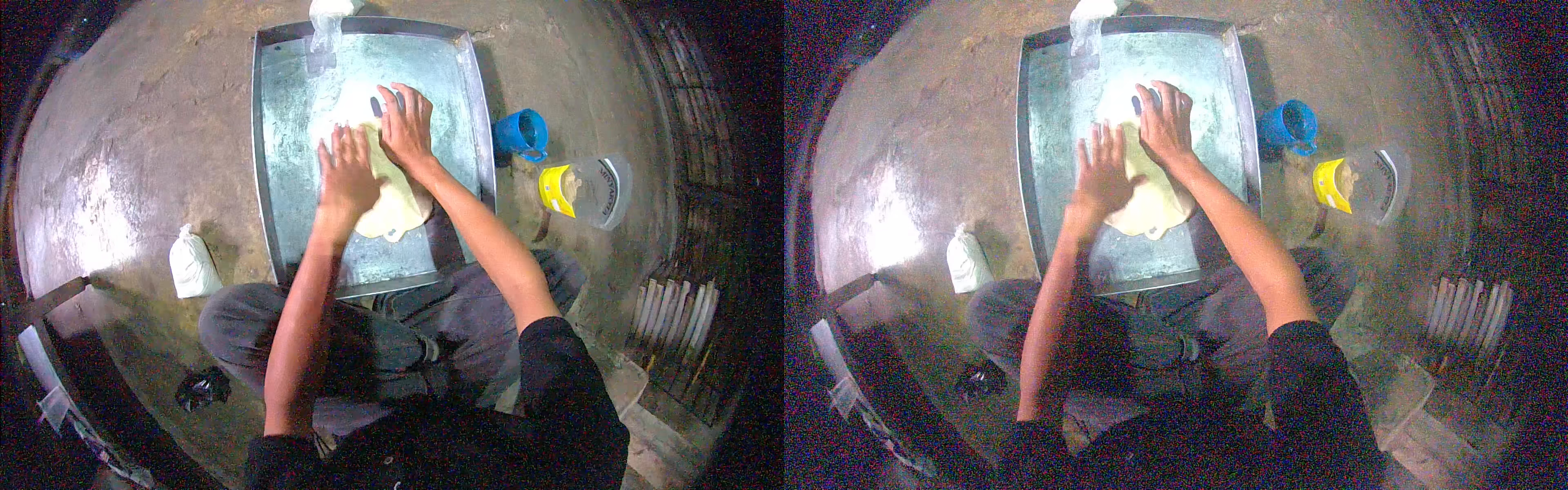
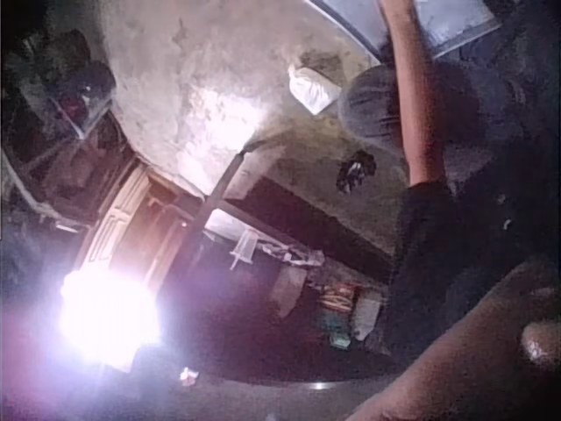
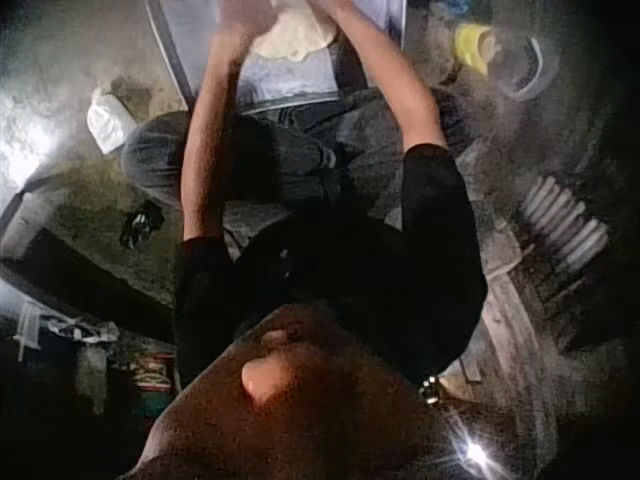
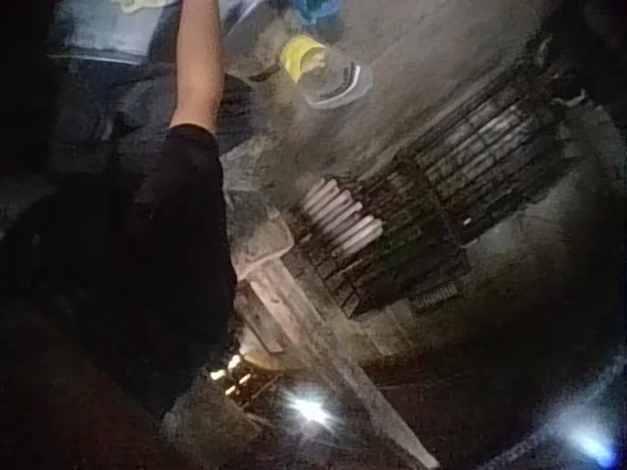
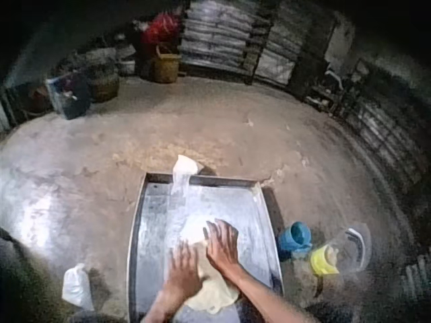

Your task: The person kneads a piece of dough in a metal tray by hand, flattening it against the tray and then rolling it into a log shape.

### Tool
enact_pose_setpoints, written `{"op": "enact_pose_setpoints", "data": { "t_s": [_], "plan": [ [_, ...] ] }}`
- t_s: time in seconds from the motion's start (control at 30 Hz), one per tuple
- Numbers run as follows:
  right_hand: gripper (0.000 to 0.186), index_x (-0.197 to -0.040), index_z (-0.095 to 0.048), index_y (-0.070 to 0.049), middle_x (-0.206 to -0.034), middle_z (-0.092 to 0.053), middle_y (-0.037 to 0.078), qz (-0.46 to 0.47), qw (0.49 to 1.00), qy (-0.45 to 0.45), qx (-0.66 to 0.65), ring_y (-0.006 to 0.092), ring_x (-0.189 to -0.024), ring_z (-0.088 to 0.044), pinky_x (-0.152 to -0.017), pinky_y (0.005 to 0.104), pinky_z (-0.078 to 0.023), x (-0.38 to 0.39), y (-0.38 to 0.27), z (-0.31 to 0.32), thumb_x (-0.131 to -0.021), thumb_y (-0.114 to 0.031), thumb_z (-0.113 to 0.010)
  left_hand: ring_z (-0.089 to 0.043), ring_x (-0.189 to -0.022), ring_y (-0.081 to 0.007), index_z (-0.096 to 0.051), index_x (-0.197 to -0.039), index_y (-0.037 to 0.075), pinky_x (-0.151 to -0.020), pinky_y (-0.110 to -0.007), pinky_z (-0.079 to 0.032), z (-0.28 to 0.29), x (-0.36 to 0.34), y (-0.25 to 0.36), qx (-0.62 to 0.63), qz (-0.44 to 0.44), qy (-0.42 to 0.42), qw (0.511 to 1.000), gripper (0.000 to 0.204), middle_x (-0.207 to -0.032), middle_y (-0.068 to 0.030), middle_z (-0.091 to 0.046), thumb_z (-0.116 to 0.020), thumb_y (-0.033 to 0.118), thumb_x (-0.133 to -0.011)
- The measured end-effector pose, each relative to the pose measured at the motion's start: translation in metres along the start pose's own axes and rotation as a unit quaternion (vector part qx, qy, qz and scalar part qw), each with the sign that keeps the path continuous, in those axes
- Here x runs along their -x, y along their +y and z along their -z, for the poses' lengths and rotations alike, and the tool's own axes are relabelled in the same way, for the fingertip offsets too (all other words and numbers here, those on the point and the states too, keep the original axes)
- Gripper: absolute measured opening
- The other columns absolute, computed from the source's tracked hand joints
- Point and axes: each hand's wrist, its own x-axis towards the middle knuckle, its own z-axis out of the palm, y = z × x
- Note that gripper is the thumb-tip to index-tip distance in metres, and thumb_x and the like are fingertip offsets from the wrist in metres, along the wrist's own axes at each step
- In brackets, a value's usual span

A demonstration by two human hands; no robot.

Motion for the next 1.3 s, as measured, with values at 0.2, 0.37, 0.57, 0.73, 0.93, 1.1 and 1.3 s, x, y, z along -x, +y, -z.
{"op": "enact_pose_setpoints", "data": {
  "t_s": [0.2, 0.37, 0.57, 0.73, 0.93, 1.1, 1.3],
  "plan": [
    [0.049, -0.134, -0.055, -0.014, -0.131, -0.049, 0.012, 0.043, 0.999, -0.011, 0.018, 0.0312, -0.118, -0.047, -0.1, 0.0497, -0.034, -0.012, 0.013, 0.004, -0.086, -0.006, -0.057, -0.004, -0.152, -0.0381, -0.018, -0.155, -0.004, -0.12, -0.058, 0.0, -0.022, 0.023, 0.032, 0.038, -0.068, 0.036, 0.996, 0.114, -0.163, -0.0257, -0.009, -0.05, 0.078, -0.081],
    [0.049, -0.132, -0.057, -0.016, -0.129, -0.05, 0.01, 0.054, 0.997, -0.017, 0.043, 0.0301, -0.115, -0.048, -0.097, 0.0477, -0.036, -0.023, 0.016, -0.005, -0.085, -0.003, -0.057, -0.003, -0.153, -0.0363, -0.02, -0.154, -0.003, -0.121, -0.057, 0.0, -0.018, 0.027, 0.041, -0.023, -0.05, 0.019, 0.998, 0.112, -0.163, -0.0247, -0.01, -0.051, 0.076, -0.082],
    [0.049, -0.13, -0.056, -0.016, -0.121, -0.052, 0.008, 0.062, 0.997, 0.024, 0.025, 0.03, -0.109, -0.05, -0.092, 0.0493, -0.038, -0.036, 0.025, -0.02, -0.081, -0.01, -0.063, -0.004, -0.152, -0.0364, -0.016, -0.156, -0.002, -0.121, -0.056, -0.001, -0.018, 0.037, 0.049, -0.055, -0.038, -0.006, 0.998, 0.113, -0.163, -0.0235, -0.009, -0.05, 0.077, -0.083],
    [0.046, -0.127, -0.058, -0.015, -0.121, -0.052, 0.008, 0.058, 0.998, 0.03, 0.02, 0.0295, -0.107, -0.05, -0.092, 0.049, -0.038, -0.042, 0.032, -0.022, -0.082, -0.009, -0.063, -0.004, -0.152, -0.0379, -0.015, -0.156, -0.003, -0.12, -0.056, 0.0, -0.01, 0.035, 0.056, -0.056, -0.025, -0.055, 0.997, 0.114, -0.164, -0.0239, -0.006, -0.052, 0.076, -0.082],
    [0.042, -0.126, -0.058, -0.014, -0.12, -0.053, 0.009, 0.041, 0.999, 0.024, -0.008, 0.0301, -0.112, -0.05, -0.095, 0.0493, -0.037, -0.054, 0.041, -0.015, -0.085, -0.009, -0.06, -0.003, -0.152, -0.0384, -0.014, -0.155, -0.004, -0.119, -0.059, 0.0, -0.002, 0.029, 0.06, -0.031, -0.01, -0.094, 0.995, 0.111, -0.163, -0.0245, -0.005, -0.053, 0.073, -0.085],
    [0.038, -0.129, -0.056, -0.011, -0.124, -0.052, 0.012, -0.007, 0.999, 0.02, -0.05, 0.032, -0.116, -0.05, -0.1, 0.0497, -0.035, -0.021, 0.022, 0.005, -0.091, -0.014, -0.055, -0.003, -0.152, -0.0376, -0.013, -0.155, -0.004, -0.119, -0.059, -0.001, 0.002, 0.024, 0.061, -0.047, -0.006, -0.133, 0.99, 0.107, -0.164, -0.0243, -0.004, -0.05, 0.071, -0.087],
    [0.037, -0.13, -0.055, -0.011, -0.125, -0.051, 0.012, 0.004, 0.999, 0.025, -0.027, 0.0321, -0.118, -0.048, -0.101, 0.0504, -0.033, -0.013, 0.021, -0.004, -0.093, -0.017, -0.054, -0.002, -0.152, -0.0369, -0.014, -0.156, -0.003, -0.119, -0.06, -0.002, -0.008, 0.033, 0.059, -0.079, -0.015, -0.08, 0.994, 0.111, -0.164, -0.0241, -0.005, -0.051, 0.073, -0.085]
  ]
}}
